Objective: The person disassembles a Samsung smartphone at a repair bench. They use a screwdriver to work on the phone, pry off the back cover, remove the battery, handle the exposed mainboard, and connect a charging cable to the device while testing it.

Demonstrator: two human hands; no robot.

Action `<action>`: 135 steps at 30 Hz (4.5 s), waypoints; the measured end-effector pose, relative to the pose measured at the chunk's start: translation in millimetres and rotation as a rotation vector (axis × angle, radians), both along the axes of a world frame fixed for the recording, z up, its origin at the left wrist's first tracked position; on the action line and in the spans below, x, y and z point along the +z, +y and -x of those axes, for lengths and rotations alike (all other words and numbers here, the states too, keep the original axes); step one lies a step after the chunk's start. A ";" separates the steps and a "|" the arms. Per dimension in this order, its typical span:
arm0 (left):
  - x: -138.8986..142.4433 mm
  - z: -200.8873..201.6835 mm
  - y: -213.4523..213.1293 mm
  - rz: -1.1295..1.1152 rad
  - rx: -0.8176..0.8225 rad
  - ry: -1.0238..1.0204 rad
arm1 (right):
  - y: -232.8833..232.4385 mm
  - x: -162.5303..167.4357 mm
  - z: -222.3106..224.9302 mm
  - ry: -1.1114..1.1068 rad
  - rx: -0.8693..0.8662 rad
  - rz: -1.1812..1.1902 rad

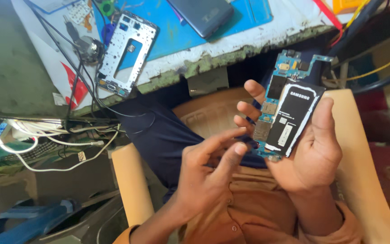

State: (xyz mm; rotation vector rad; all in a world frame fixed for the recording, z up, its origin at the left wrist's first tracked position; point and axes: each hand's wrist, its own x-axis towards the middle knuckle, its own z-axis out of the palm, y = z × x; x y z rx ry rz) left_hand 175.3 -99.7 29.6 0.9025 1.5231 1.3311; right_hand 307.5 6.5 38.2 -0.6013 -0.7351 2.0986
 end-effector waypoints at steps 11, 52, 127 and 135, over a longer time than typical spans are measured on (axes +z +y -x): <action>-16.8 92.0 138.6 -0.341 0.176 1.462 | 27.7 -31.0 -1.9 0.036 -0.109 0.155; -36.3 133.0 160.5 -0.243 0.094 1.451 | 77.7 -43.9 19.5 -0.219 0.031 0.114; -33.9 166.9 125.6 -0.279 0.118 1.323 | 152.5 6.8 165.0 -1.165 0.070 -1.320; -21.6 171.6 124.5 -0.272 -0.017 1.233 | 163.1 -27.7 127.8 -0.805 0.138 -1.267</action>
